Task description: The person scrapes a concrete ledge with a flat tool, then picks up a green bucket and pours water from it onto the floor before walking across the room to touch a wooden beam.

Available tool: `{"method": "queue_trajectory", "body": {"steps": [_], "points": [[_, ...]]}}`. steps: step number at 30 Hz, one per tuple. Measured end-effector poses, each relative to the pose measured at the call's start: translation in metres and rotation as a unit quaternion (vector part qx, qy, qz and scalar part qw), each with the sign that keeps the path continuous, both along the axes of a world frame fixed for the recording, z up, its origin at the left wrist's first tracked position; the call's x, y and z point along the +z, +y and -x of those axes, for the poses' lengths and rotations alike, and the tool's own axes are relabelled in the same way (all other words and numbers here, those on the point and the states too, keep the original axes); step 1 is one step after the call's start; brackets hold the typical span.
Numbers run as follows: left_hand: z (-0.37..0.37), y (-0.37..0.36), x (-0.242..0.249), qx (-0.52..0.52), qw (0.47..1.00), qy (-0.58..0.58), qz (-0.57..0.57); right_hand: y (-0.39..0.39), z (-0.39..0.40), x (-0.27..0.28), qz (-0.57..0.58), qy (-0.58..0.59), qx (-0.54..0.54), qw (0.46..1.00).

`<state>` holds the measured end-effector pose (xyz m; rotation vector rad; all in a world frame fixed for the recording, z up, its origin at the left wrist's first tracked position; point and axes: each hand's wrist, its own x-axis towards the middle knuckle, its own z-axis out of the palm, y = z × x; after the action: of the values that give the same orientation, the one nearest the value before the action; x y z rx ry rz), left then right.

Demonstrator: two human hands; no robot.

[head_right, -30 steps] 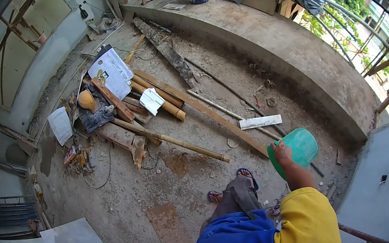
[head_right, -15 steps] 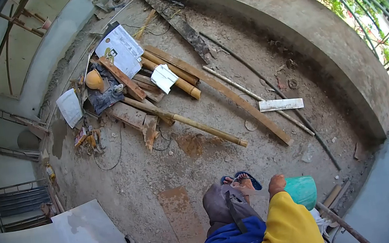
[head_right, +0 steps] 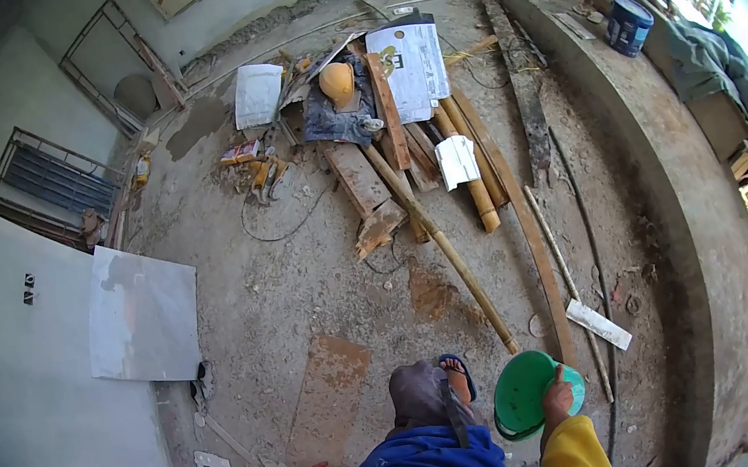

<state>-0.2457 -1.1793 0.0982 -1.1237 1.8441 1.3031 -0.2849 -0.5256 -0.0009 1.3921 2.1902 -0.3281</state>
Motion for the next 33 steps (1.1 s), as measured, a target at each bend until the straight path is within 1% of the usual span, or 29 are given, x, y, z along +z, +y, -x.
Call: {"method": "queue_trajectory", "body": {"steps": [1,2,3,5,6,7,8,9,10,11,12,13,14,16,17,18,19,20,21,25,27,29,30,31,33], "points": [[0.006,-0.005,-0.013,0.016,1.0,0.005,-0.013,0.001,0.029,0.02,0.029,0.037,-0.079,0.996],[0.022,-0.003,-0.01,0.009,1.0,0.004,0.003,0.0,0.055,0.04,0.06,0.072,-0.16,0.983],[0.045,0.001,-0.001,0.002,1.0,0.001,0.019,-0.002,0.078,0.059,0.066,0.106,-0.164,0.978],[0.085,0.0,0.007,0.029,0.998,0.048,-0.002,-0.012,0.132,0.093,0.083,0.178,-0.174,0.965],[0.106,-0.003,0.004,0.033,0.997,0.064,0.009,-0.02,0.159,0.103,0.093,0.214,-0.18,0.956],[0.127,-0.005,0.002,0.038,0.996,0.078,0.021,-0.029,0.186,0.106,0.028,0.191,-0.089,0.977],[0.15,-0.007,0.005,0.05,0.995,0.082,0.02,-0.011,0.206,0.079,0.036,0.121,-0.021,0.992],[0.171,-0.01,0.009,0.063,0.994,0.086,0.02,0.015,0.223,0.021,-0.039,0.141,0.06,0.987],[0.186,-0.015,0.007,0.083,0.991,0.104,0.02,0.042,0.238,-0.039,-0.127,0.151,0.135,0.971],[0.199,-0.021,0.003,0.104,0.987,0.121,0.02,0.039,0.285,-0.019,-0.127,-0.144,0.357,0.914],[0.208,-0.025,0.004,0.133,0.982,0.135,0.007,0.048,0.318,-0.035,-0.086,-0.078,0.263,0.958],[0.216,-0.028,0.006,0.16,0.976,0.147,-0.005,0.064,0.347,-0.071,-0.04,-0.013,0.163,0.986],[0.223,-0.029,0.005,0.187,0.969,0.159,-0.017,0.049,0.38,-0.057,-0.018,0.01,0.104,0.994],[0.235,-0.031,0.0,0.198,0.967,0.16,-0.012,0.023,0.448,-0.036,0.015,0.061,-0.017,0.998],[0.239,-0.034,-0.001,0.201,0.966,0.159,-0.008,-0.003,0.482,-0.002,0.081,0.145,-0.198,0.966],[0.244,-0.034,0.0,0.221,0.963,0.155,-0.007,-0.039,0.51,0.033,0.095,0.143,-0.182,0.968],[0.248,-0.031,0.004,0.241,0.959,0.148,-0.007,-0.076,0.535,0.062,0.097,0.105,-0.071,0.987],[0.252,-0.025,0.006,0.261,0.955,0.142,-0.01,-0.111,0.562,0.085,0.098,0.078,0.018,0.992],[0.263,-0.02,0.014,0.244,0.961,0.126,0.013,-0.148,0.588,0.103,0.117,0.071,0.07,0.988],[0.298,-0.02,0.012,0.3,0.942,0.149,0.006,-0.28,0.675,0.091,0.263,0.199,0.037,0.943],[0.334,-0.026,0.029,0.324,0.933,0.158,-0.005,-0.358,0.703,0.122,0.395,0.231,0.059,0.887],[0.383,-0.043,0.047,0.35,0.92,0.172,-0.026,-0.43,0.736,0.138,0.48,0.236,0.105,0.838],[0.409,-0.054,0.057,0.362,0.914,0.178,-0.037,-0.468,0.749,0.162,0.53,0.233,0.107,0.808],[0.438,-0.068,0.07,0.372,0.903,0.202,-0.072,-0.503,0.762,0.183,0.577,0.228,0.108,0.777],[0.497,-0.098,0.1,0.387,0.87,0.268,-0.146,-0.564,0.796,0.192,0.645,0.224,0.117,0.721]]}}
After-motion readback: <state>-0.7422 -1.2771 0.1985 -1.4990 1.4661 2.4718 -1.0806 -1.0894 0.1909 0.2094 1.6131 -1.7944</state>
